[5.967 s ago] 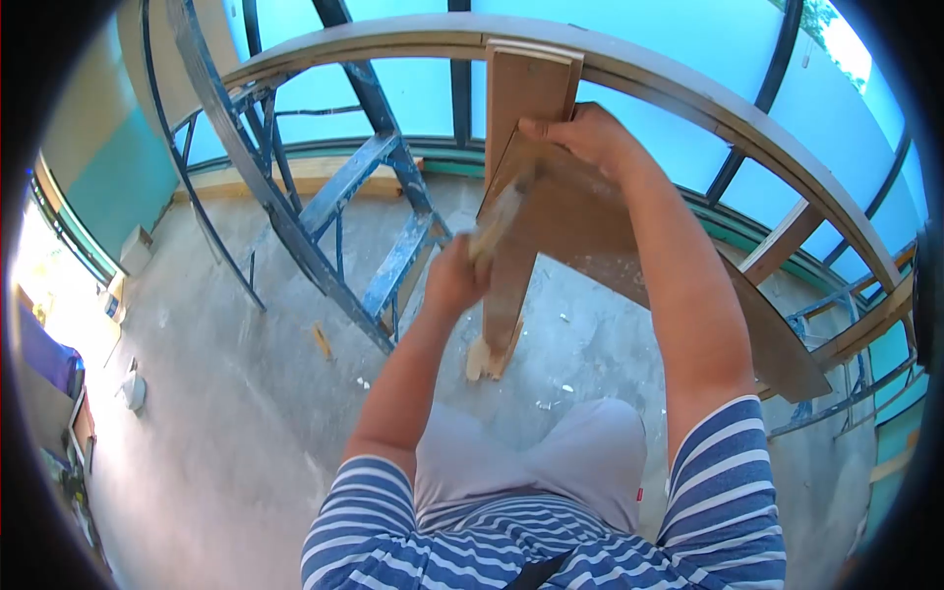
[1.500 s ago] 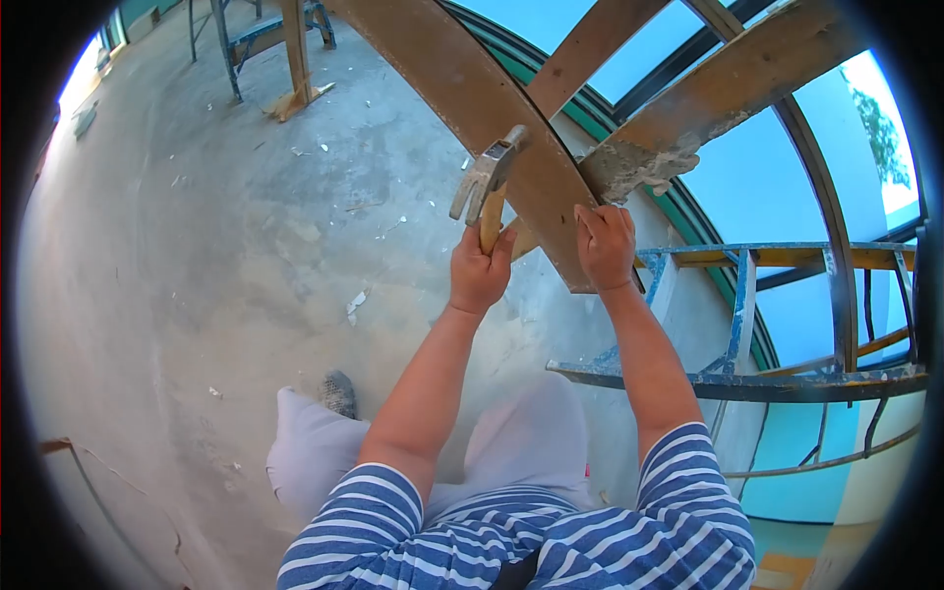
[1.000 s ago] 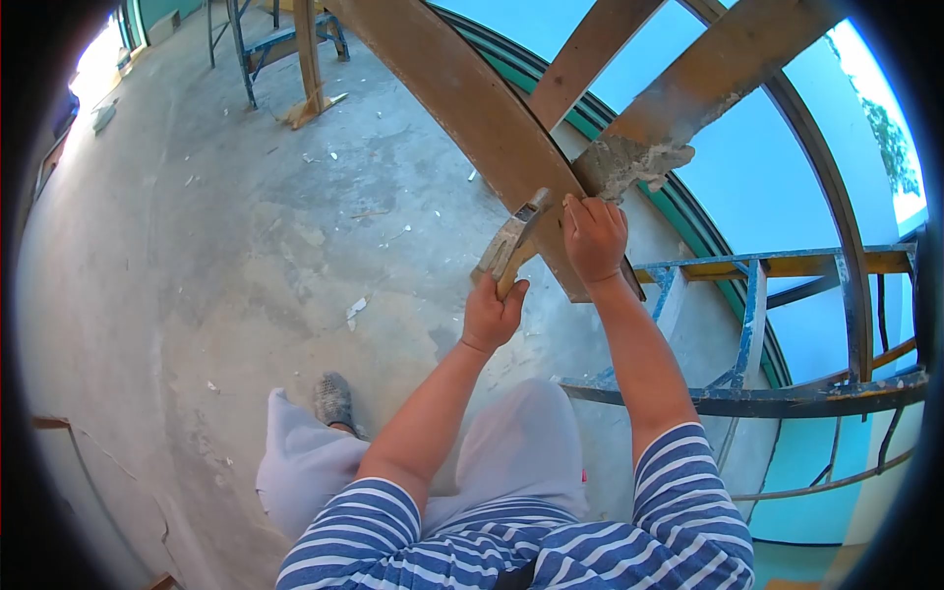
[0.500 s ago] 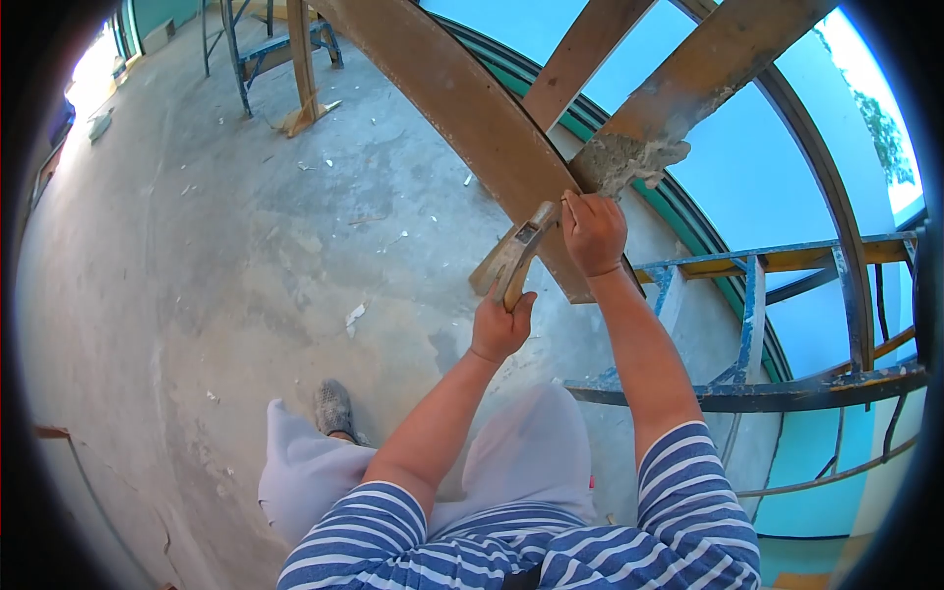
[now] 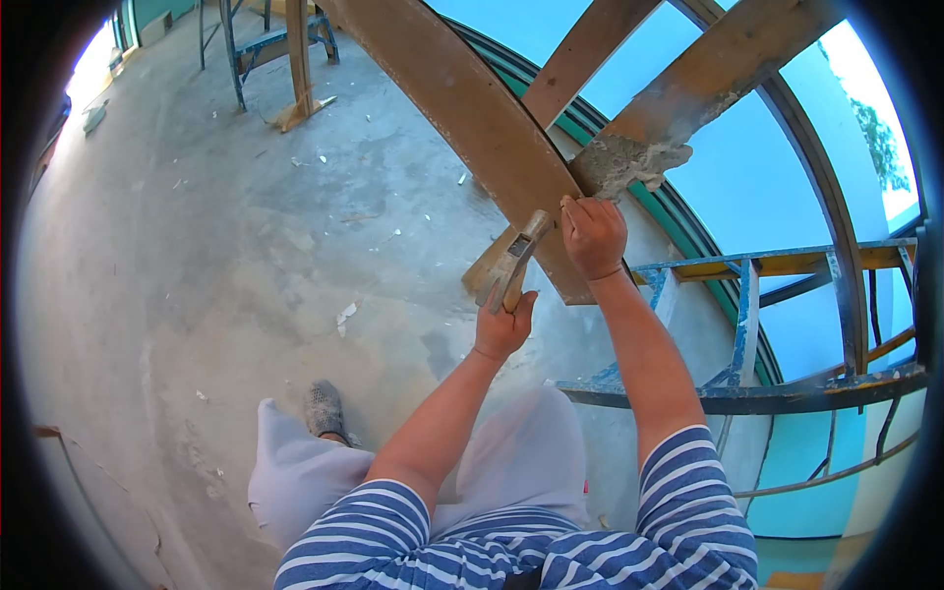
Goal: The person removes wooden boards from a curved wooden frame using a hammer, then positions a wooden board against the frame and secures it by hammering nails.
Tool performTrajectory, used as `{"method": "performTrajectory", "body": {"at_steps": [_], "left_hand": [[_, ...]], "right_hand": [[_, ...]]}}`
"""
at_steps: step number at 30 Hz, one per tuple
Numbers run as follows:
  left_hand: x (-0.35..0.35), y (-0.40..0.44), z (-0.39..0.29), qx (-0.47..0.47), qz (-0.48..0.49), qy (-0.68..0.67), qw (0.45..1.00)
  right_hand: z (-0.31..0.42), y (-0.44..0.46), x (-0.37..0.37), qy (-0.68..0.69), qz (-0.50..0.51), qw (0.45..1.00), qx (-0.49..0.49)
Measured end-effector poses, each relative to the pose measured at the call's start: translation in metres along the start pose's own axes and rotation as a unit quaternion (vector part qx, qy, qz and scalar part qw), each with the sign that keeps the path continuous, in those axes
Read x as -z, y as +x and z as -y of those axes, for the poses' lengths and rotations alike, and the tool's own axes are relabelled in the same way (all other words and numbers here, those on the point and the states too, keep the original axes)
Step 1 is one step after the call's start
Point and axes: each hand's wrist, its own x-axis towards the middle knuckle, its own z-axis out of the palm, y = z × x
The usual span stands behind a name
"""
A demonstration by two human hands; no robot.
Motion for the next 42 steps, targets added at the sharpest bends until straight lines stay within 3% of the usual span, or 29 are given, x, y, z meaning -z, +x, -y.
{"method": "performTrajectory", "body": {"at_steps": [1, 4, 7, 10, 13, 19, 22, 25, 28, 31, 34, 37, 38, 41, 42], "left_hand": [[-0.002, 0.003, 0.001, -0.014, -0.005, 0.001, 1.000], [-0.008, 0.003, 0.011, 0.068, 0.047, 0.045, 0.996], [-0.013, -0.008, 0.018, -0.048, -0.028, -0.020, 0.998], [-0.014, 0.007, 0.009, 0.032, 0.015, 0.019, 0.999], [-0.014, 0.006, 0.005, -0.034, -0.037, -0.002, 0.999], [-0.014, 0.010, 0.006, 0.010, -0.025, 0.015, 1.000], [-0.022, 0.008, 0.018, -0.054, -0.060, -0.011, 0.997], [-0.015, 0.012, 0.019, 0.071, 0.016, 0.009, 0.997], [-0.019, 0.007, 0.020, -0.040, -0.033, -0.020, 0.998], [-0.016, 0.014, 0.019, 0.094, 0.047, 0.068, 0.992], [-0.018, 0.003, 0.020, -0.039, -0.049, 0.017, 0.998], [-0.018, 0.009, 0.013, -0.051, -0.021, 0.028, 0.998], [-0.012, 0.013, 0.007, 0.126, 0.070, 0.072, 0.987], [-0.017, 0.007, 0.008, -0.011, -0.043, -0.041, 0.998], [-0.018, 0.009, 0.006, -0.023, -0.036, -0.024, 0.999]], "right_hand": [[0.000, 0.001, 0.001, -0.001, 0.005, 1.000, 0.002], [0.000, 0.000, 0.002, -0.009, 0.008, 1.000, 0.006], [-0.001, -0.004, -0.003, -0.019, -0.001, 1.000, 0.008], [0.000, -0.004, -0.004, -0.011, -0.006, 1.000, 0.001], [-0.001, 0.000, -0.004, -0.010, -0.006, 1.000, -0.005], [-0.002, 0.002, -0.007, -0.005, -0.017, 1.000, -0.006], [0.000, -0.002, -0.004, -0.002, -0.009, 1.000, -0.010], [0.000, -0.002, -0.008, 0.004, -0.009, 1.000, -0.015], [-0.001, -0.002, -0.007, 0.001, -0.014, 1.000, -0.019], [0.003, -0.004, -0.006, 0.004, -0.008, 1.000, -0.027], [0.000, -0.002, -0.006, -0.002, -0.018, 1.000, -0.023], [0.002, -0.004, -0.006, 0.002, -0.015, 0.999, -0.028], [0.002, -0.004, -0.006, 0.008, -0.014, 0.999, -0.032], [0.001, 0.000, -0.006, 0.008, -0.019, 0.999, -0.032], [0.002, -0.002, -0.005, 0.007, -0.018, 0.999, -0.033]]}}
